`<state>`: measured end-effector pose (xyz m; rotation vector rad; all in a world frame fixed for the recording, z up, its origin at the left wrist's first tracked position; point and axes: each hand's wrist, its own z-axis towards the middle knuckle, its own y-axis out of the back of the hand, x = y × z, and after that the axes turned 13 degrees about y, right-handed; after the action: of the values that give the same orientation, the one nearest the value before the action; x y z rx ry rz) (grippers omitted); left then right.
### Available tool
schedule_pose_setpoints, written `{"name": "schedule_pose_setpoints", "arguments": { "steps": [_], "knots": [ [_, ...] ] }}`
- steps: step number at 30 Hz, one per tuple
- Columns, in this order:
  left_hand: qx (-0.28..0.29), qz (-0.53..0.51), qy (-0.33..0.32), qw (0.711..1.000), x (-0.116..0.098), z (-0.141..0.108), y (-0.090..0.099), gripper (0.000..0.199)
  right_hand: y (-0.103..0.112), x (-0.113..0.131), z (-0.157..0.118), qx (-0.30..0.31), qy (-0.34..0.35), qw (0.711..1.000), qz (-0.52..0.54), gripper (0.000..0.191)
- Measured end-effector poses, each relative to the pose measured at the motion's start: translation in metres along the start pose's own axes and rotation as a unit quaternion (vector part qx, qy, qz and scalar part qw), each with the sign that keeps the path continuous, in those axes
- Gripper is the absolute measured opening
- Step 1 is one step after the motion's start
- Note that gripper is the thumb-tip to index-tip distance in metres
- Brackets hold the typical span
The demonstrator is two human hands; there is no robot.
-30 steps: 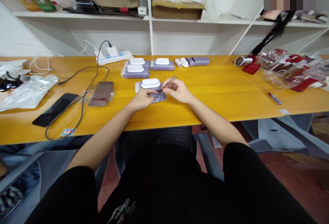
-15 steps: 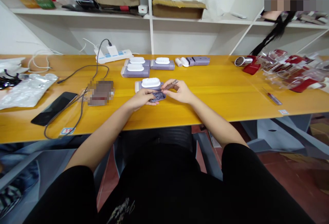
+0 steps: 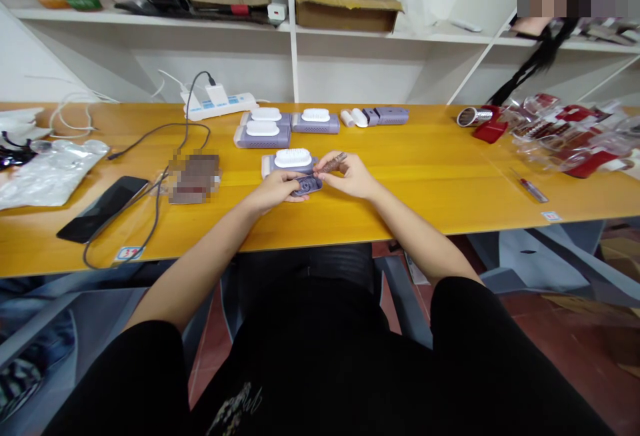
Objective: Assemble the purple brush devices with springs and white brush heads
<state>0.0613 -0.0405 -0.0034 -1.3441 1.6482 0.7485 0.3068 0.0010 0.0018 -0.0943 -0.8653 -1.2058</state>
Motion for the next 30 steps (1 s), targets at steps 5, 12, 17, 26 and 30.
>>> {"name": "schedule_pose_setpoints", "arguments": {
  "steps": [5, 12, 17, 26, 30],
  "knots": [
    [-0.021, 0.029, -0.003, 0.999, -0.004, -0.005, -0.002, 0.038, 0.001, -0.002, -0.001, 0.007, 0.021, 0.999, -0.038, 0.037],
    [-0.029, 0.028, -0.003, 0.999, -0.004, -0.006, -0.003, 0.033, -0.001, 0.004, 0.0, 0.024, 0.051, 0.996, -0.072, 0.032],
    [-0.029, 0.022, -0.015, 0.999, -0.001, -0.002, -0.001, 0.034, -0.004, 0.01, 0.002, 0.027, 0.044, 0.994, -0.092, 0.03],
    [-0.059, 0.033, -0.043, 0.997, 0.001, -0.001, -0.001, 0.042, -0.009, 0.009, 0.002, 0.009, 0.056, 0.994, -0.09, 0.024],
    [-0.06, 0.048, -0.066, 0.995, 0.003, 0.0, 0.001, 0.042, -0.009, 0.01, 0.002, 0.014, 0.057, 0.994, -0.089, 0.021]
  ]
}}
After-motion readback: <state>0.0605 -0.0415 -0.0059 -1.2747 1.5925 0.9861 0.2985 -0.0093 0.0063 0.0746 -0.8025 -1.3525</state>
